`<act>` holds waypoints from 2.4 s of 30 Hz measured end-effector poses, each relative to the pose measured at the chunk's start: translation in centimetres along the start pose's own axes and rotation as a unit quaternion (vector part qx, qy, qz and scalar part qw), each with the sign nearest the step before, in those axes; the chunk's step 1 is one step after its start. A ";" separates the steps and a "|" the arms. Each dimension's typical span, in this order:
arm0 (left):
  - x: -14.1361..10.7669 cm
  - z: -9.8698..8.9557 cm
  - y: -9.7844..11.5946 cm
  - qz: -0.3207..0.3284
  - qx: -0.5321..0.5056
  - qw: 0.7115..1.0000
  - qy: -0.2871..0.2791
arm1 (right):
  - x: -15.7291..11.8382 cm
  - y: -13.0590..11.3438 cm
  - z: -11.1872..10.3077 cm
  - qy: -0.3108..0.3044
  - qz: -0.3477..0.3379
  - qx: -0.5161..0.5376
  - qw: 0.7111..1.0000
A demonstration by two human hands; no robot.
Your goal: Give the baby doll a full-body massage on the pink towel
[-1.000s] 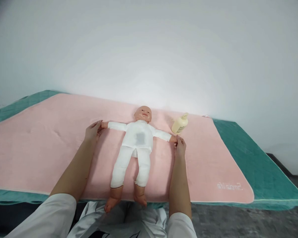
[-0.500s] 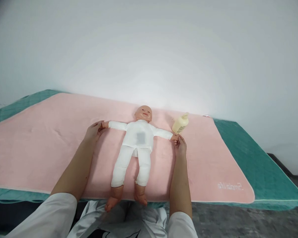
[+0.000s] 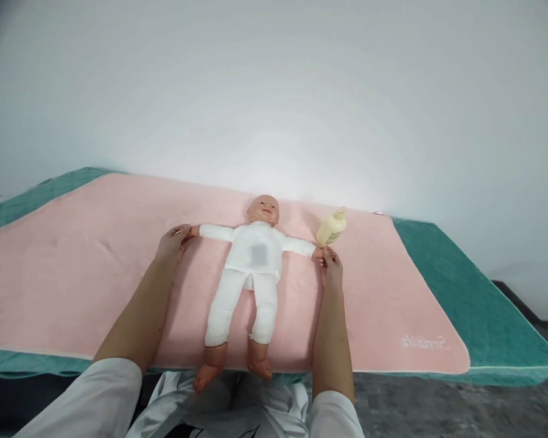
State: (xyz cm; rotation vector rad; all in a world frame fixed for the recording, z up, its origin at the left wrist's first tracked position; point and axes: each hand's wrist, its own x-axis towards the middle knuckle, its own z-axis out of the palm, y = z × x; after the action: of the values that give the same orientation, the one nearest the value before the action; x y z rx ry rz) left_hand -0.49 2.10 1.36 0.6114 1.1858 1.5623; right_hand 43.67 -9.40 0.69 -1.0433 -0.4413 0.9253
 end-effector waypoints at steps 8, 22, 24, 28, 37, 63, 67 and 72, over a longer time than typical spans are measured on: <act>-0.2 0.1 0.1 -0.005 -0.007 1.000 0.001 | 0.0 0.1 0.0 0.017 -0.019 -0.038 0.999; -0.1 0.2 0.3 -0.024 0.001 0.999 0.035 | 0.2 0.4 -0.3 0.047 -0.017 -0.039 0.998; 0.0 0.1 0.2 -0.023 -0.002 0.999 0.033 | 0.3 0.5 -0.4 0.053 -0.016 -0.038 0.998; 0.3 0.0 0.0 -0.024 -0.013 0.999 0.029 | 0.5 0.6 -0.6 0.064 -0.006 -0.030 0.998; 0.6 -0.3 -0.2 -0.026 -0.016 0.999 0.011 | 1.0 0.6 -0.4 0.079 0.029 0.008 0.996; -0.3 -0.1 -0.1 0.000 -0.038 0.999 -0.023 | -0.1 -0.2 0.4 0.041 0.020 0.018 0.999; 0.0 0.0 -0.2 -0.001 -0.042 0.999 -0.005 | 0.0 0.0 0.1 0.036 0.014 0.006 0.999; 0.2 0.1 -0.2 -0.004 -0.033 0.999 0.018 | 0.2 0.3 -0.3 0.034 -0.002 -0.001 0.999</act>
State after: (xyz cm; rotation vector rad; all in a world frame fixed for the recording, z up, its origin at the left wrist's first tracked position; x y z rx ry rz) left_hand -0.43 2.29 1.17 0.5372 1.1578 1.6041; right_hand 43.84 -9.32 0.29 -1.0736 -0.3872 0.8831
